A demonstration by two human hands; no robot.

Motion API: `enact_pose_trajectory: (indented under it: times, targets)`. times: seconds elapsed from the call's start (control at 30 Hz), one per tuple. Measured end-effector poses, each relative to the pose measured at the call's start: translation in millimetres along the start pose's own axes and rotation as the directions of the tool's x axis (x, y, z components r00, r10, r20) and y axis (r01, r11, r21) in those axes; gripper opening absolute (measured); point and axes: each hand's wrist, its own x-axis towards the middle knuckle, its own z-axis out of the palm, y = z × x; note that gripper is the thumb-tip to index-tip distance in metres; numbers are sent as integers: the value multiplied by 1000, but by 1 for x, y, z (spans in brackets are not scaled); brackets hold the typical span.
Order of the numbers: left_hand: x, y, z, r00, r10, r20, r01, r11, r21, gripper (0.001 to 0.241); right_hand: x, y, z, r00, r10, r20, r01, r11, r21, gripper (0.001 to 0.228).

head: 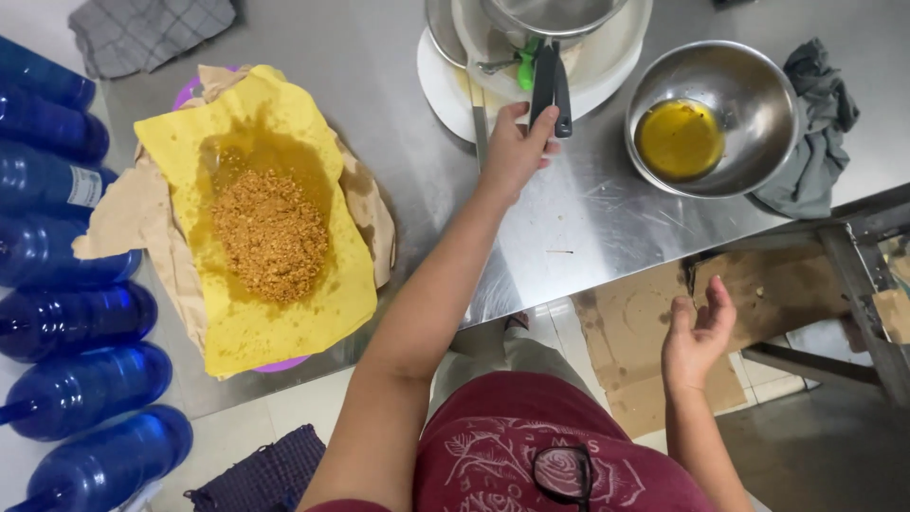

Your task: Clearing a stainless steel kitchen counter, wiping it down with a cloth, and then spreading fried snacks onto paper for cooling.

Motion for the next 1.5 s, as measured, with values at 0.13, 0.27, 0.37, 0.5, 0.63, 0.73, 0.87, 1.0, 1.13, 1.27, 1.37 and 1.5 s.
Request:
enact_pose_trajectory:
  times: [0.13,0.27,0.37,0.5,0.63,0.73,0.87,1.0,1.13,1.27,1.37,1.5]
  targets:
    - [30,-7,-16,980,184,-75,-186,982,-19,43,7,15,-1,1000,-4,14,4,1000,27,56]
    - [44,6,-47,930,330,-165,-318,943,95,29,11,22,-5,1000,2,7,-2,999,37,57]
    - [50,-2,-55,939,297,-173,-286,954,85,32,13,32,-7,1000,11,-6,-10,999,45,57]
    - [38,-4,-51,956,238,-171,-231,971,59,35,18,40,-10,1000,21,5,-21,998,61,58]
    - [34,-16,-46,966,223,-129,-226,974,-11,44,24,20,-7,999,31,-41,-29,999,44,57]
    - [21,-10,-44,980,155,-122,-162,985,-54,51,37,20,-6,997,49,-61,-45,996,75,55]
    - [-4,1,-39,996,70,-59,-71,997,-11,48,89,21,-10,997,-8,-71,14,996,88,58]
    - [-24,-1,-44,1000,9,7,-9,999,41,53,150,24,-4,998,-12,-62,25,980,200,55]
    - [-49,2,-60,1000,-7,-27,10,995,103,59,181,18,34,968,251,14,-235,882,409,48]
    - [-65,-22,-91,995,-13,-95,26,990,140,56,202,39,49,928,371,10,-339,836,431,35]
    - [-78,-36,-110,992,2,-129,16,990,143,56,225,66,48,931,366,4,-341,863,372,28]
    - [-81,-58,-121,988,-43,-151,70,981,179,58,240,39,21,875,480,63,-468,806,362,22]
